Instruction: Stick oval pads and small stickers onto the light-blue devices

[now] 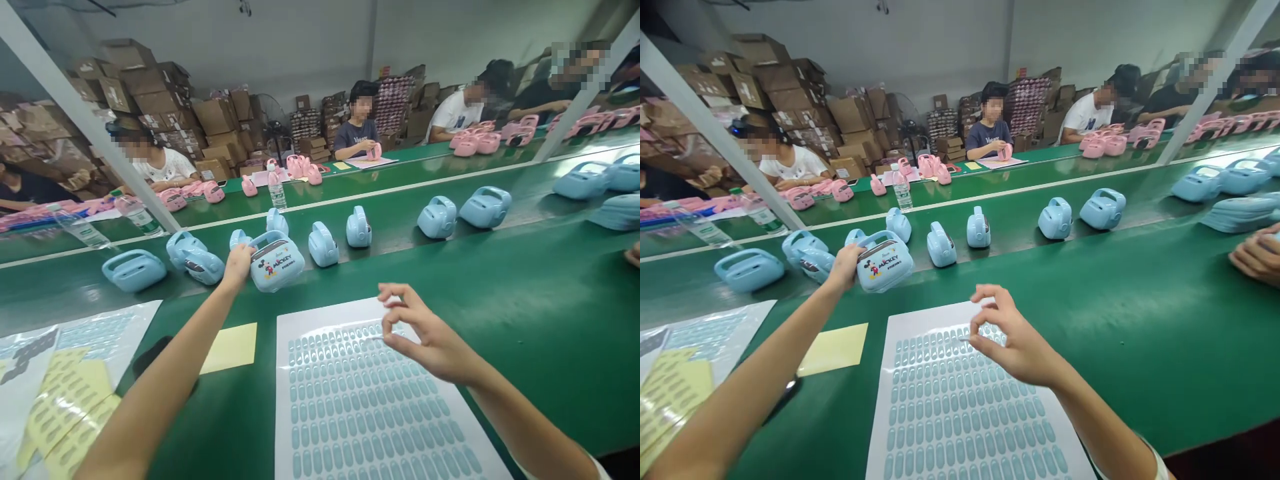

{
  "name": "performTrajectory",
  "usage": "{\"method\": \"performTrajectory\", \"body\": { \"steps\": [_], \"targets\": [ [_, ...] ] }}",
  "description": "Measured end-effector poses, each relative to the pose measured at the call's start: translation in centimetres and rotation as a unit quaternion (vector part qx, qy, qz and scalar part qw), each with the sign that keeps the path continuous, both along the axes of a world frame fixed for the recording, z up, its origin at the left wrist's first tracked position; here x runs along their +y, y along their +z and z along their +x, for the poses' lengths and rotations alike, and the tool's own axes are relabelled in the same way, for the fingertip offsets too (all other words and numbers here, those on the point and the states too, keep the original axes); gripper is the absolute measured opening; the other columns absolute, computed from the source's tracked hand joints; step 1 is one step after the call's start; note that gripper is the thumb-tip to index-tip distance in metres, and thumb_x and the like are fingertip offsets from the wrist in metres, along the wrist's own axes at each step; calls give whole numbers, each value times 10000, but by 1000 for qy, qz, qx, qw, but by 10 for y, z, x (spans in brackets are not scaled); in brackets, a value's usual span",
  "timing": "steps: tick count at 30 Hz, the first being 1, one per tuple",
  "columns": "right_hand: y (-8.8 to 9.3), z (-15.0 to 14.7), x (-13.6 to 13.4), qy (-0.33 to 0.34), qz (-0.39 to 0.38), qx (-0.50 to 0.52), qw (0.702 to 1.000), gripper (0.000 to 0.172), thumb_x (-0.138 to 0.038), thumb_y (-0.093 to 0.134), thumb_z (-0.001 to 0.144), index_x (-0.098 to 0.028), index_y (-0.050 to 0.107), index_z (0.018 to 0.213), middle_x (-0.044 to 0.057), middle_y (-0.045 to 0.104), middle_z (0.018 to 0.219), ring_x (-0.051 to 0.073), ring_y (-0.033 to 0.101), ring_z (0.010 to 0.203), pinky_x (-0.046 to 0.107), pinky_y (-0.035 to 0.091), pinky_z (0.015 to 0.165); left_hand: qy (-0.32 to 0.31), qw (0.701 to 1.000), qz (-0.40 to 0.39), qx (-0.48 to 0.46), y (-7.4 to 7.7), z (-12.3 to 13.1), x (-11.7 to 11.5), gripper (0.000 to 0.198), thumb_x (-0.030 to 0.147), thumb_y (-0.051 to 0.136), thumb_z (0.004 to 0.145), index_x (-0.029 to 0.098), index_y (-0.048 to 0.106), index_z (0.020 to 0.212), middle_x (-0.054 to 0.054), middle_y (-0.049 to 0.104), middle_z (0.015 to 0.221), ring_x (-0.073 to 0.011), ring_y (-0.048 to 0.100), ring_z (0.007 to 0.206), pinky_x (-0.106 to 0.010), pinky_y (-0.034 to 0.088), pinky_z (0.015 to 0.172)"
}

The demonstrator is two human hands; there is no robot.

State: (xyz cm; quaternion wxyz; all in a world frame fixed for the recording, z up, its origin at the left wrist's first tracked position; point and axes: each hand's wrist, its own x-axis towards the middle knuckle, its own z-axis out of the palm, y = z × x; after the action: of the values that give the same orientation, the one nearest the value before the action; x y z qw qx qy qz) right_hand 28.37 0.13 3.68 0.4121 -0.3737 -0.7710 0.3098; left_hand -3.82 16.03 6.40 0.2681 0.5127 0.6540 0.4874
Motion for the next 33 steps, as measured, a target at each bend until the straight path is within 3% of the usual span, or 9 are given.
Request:
{"method": "performTrajectory", "body": {
  "steps": [4, 7, 11, 16, 19, 23, 25, 29, 33],
  "targets": [
    [42, -44, 25, 65, 156, -62, 984, 77, -243, 566, 843, -219, 576, 771, 85, 413, 1112, 267, 344, 1246, 494, 353, 1040, -50, 987, -130, -80, 22, 5, -38, 97, 214, 588, 587, 184, 509, 540, -8, 521, 469, -178, 531, 449, -280, 421, 418],
    [64, -74, 36, 115, 162, -95, 975, 55, -199, 581, 830, -200, 569, 776, 75, 400, 1119, 246, 393, 1205, 490, 367, 1035, -70, 973, -180, -124, 40, 11, -59, 66, 185, 628, 608, 134, 597, 580, -66, 612, 540, -192, 565, 448, -290, 440, 415],
    [75, -92, 39, 137, 142, -95, 976, 52, -187, 578, 831, -189, 562, 781, 61, 400, 1099, 219, 454, 1138, 421, 450, 964, -67, 965, -195, -165, 57, 12, -76, 107, 207, 639, 660, 109, 631, 619, -75, 627, 546, -211, 586, 446, -337, 488, 478],
    [80, -96, 34, 129, 161, -85, 975, 68, -194, 566, 838, -191, 559, 770, 56, 404, 1079, 206, 477, 1103, 382, 474, 919, -80, 951, -216, -206, 63, 7, -84, 108, 195, 607, 690, 105, 653, 650, -82, 652, 572, -204, 594, 462, -297, 473, 458],
    [76, -104, 33, 87, 235, -93, 964, 68, -179, 540, 845, -185, 546, 778, 75, 413, 1091, 220, 479, 1102, 406, 463, 924, -94, 943, -226, -225, 59, 4, -83, 107, 170, 583, 704, 105, 655, 658, -65, 646, 555, -180, 574, 440, -264, 449, 413],
    [57, -120, 30, -68, 379, -94, 918, 117, -146, 465, 873, -187, 538, 791, 82, 484, 1025, 257, 487, 1110, 486, 365, 991, -111, 934, -232, -249, 52, 3, -83, 118, 148, 561, 727, 94, 657, 687, -69, 665, 598, -181, 599, 488, -258, 468, 443],
    [44, -127, 25, -103, 415, -91, 899, 113, -141, 475, 871, -204, 543, 806, 62, 514, 966, 252, 502, 1102, 482, 329, 1011, -115, 929, -232, -264, 49, 2, -85, 149, 142, 534, 750, 75, 659, 706, -87, 677, 630, -194, 617, 527, -268, 481, 468],
    [22, -136, 6, -21, 448, -49, 892, 100, -130, 515, 838, -225, 535, 817, 39, 508, 905, 221, 534, 1063, 417, 399, 956, -83, 929, -194, -303, 47, -9, -93, 190, 114, 475, 782, 55, 642, 715, -69, 661, 594, -176, 594, 510, -260, 466, 472],
    [5, -152, -3, 103, 269, -11, 958, 64, -138, 499, 814, -189, 521, 782, 68, 492, 914, 189, 558, 892, 333, 495, 740, -9, 936, -82, -341, 50, -39, -102, 260, 106, 408, 828, 83, 587, 641, -21, 598, 514, -122, 545, 486, -237, 470, 543]
  ]
}}
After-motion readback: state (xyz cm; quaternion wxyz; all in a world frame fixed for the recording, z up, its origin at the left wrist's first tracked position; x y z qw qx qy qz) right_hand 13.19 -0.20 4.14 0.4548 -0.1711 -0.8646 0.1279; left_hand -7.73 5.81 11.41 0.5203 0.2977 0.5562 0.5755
